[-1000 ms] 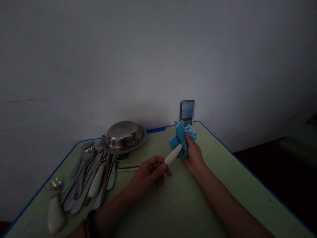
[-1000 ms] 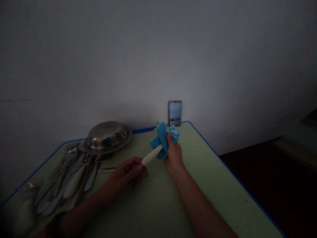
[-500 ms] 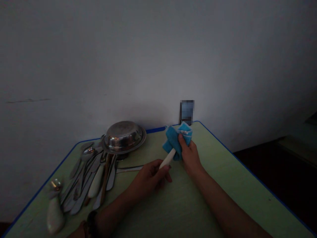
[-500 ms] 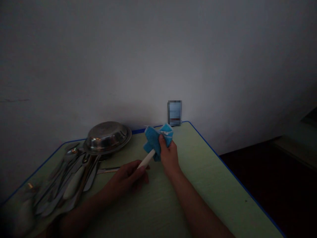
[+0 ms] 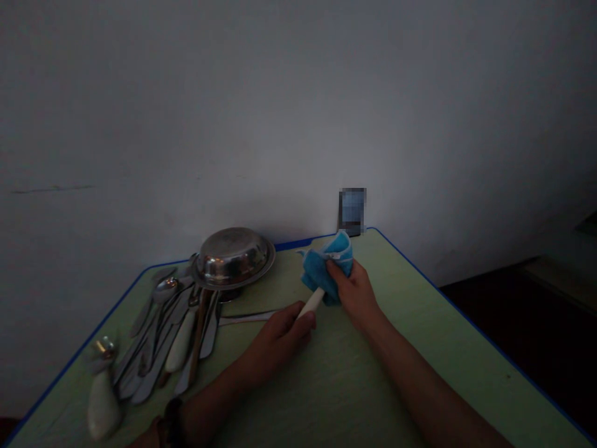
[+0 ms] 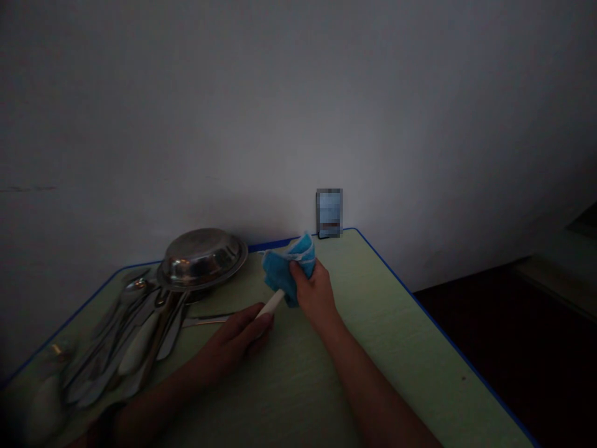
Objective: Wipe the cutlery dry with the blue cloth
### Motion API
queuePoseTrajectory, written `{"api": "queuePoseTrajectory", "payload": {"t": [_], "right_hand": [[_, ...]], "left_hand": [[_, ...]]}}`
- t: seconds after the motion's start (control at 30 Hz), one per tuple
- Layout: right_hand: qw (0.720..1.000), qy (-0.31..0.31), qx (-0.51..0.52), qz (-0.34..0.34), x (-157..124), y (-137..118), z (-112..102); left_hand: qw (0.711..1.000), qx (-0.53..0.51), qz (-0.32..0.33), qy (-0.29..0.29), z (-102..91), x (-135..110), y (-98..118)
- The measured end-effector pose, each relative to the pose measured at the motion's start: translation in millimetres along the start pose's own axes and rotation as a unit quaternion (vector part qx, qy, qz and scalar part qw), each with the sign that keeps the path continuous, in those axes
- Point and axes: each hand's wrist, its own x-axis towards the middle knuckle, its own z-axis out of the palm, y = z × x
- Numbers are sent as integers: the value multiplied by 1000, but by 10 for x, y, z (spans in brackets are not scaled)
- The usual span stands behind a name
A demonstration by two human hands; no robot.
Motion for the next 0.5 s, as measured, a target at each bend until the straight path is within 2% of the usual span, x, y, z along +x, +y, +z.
{"api": "queuePoseTrajectory", "payload": {"t": [0.27, 0.37, 0.5], "right_hand": [[976, 46, -198, -76, 34, -42, -73], [978, 37, -192, -70, 55, -23, -97], [994, -29, -103, -33, 72, 37, -108]], "left_hand": [[1000, 26, 16, -6, 1, -17, -19], [1000, 15, 12, -16, -5, -25, -13], [1000, -12, 6, -24, -14, -18, -31]]}}
